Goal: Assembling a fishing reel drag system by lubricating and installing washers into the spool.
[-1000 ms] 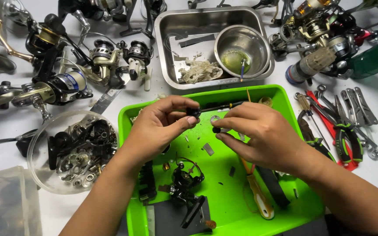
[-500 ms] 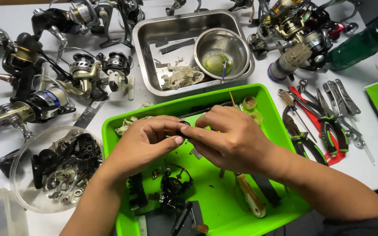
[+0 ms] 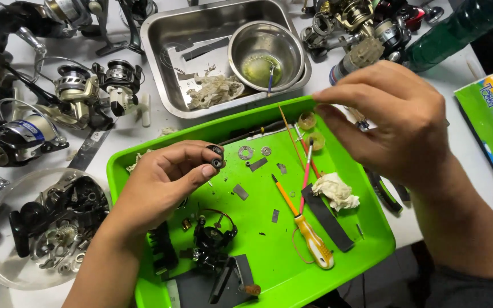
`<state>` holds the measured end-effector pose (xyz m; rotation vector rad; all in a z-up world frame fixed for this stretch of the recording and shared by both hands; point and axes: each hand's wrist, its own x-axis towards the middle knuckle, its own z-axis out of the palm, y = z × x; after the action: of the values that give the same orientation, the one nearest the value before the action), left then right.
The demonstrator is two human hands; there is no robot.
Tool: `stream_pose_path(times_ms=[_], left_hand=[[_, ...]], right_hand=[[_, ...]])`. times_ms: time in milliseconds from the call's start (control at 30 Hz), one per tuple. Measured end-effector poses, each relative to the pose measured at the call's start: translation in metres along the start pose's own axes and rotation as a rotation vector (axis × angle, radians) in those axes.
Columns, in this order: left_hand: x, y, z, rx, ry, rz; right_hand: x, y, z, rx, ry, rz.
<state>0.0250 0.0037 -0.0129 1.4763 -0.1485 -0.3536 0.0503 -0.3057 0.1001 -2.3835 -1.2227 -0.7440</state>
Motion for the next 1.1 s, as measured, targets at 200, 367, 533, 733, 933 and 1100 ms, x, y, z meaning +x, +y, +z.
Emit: stream_pose_path(times_ms=[200,367,533,733,933,1100], left_hand=[[-0.001,0.006,0.002,0.028,0.002,0.001],[0.000,0.004,0.002,0.026,0.011,0.011],[0.000,0.001,0.001,0.020,0.000,0.050],[-0.001,0.000,0.000,-0.020,-0.006,0.033],[-0.001,0.008,0.002,0.016,-0.002,0.014],[0.000,0.007,0.001,0.040,0.025,-0.011]], right_hand=[[-0.067,0.019,0.032,-0.297,-0.434,-0.167],[-0.098,0.015,0.058,-0.314,-0.614,-0.235],[-0.095,0.014,0.061,-0.346,-0.623,-0.304],[-0.088,0.022,0.036,-0.219,-0.465,-0.254],[-0.083,0.020,0.016,0.219,0.004,0.312],[-0.100,0.030,0.035,0.134,-0.010,0.669]])
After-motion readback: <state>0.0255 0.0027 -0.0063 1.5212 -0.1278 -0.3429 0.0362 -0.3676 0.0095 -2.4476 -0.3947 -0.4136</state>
